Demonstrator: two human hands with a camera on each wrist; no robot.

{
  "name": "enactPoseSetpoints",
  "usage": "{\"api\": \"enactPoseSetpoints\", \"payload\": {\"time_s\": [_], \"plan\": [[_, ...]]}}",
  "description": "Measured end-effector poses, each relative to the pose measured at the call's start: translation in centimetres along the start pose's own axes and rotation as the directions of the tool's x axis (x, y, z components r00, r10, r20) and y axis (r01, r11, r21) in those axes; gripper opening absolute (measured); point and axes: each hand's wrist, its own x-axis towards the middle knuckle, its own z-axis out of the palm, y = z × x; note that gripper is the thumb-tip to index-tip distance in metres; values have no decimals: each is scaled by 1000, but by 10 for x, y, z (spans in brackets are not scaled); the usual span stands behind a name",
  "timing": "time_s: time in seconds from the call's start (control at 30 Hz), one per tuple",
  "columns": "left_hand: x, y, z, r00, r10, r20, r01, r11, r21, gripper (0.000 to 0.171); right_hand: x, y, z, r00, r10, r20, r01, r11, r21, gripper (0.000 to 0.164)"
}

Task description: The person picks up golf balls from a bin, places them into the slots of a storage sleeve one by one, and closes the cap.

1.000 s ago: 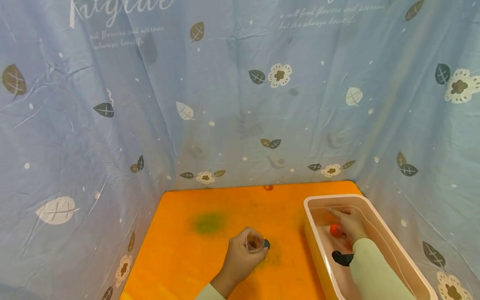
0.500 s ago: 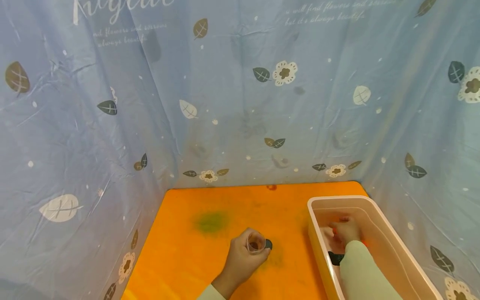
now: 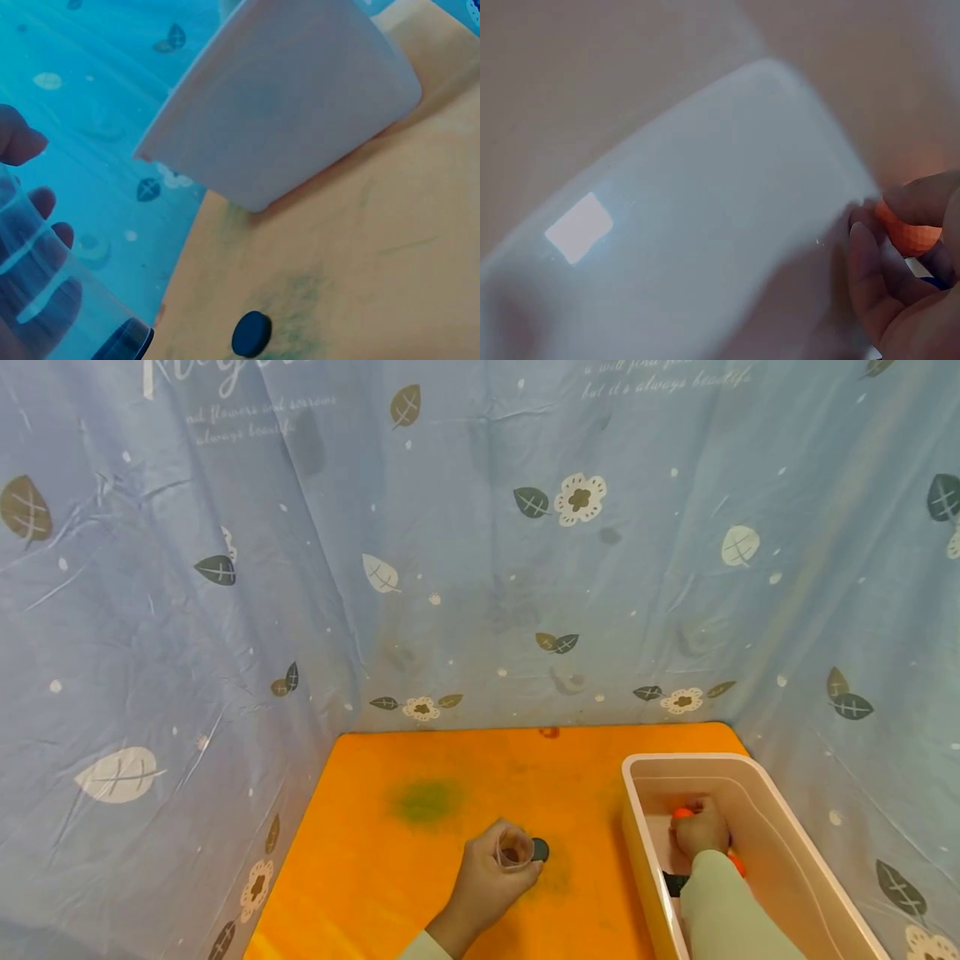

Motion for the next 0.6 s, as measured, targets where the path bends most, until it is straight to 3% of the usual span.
{"api": "enactPoseSetpoints", "payload": {"time_s": [0.23, 0.43, 0.5, 0.6], "plan": [[1, -19, -1, 1000, 12, -6, -12, 1000, 12, 19, 17, 13, 0, 999, 34, 25, -34, 999, 5, 40], [-3, -22, -5, 1000, 20, -7, -20, 999, 26, 17, 14, 7, -3, 992, 56, 113, -71, 989, 131, 45], [-4, -22, -6, 1000, 22, -4, -22, 999, 30, 18, 14, 4, -5, 977, 79, 199, -122, 968, 218, 45], [-6, -22, -7, 1000, 18, -5, -18, 999, 44, 20, 15, -3, -11, 925, 116, 361, -237, 921, 309, 43]]}}
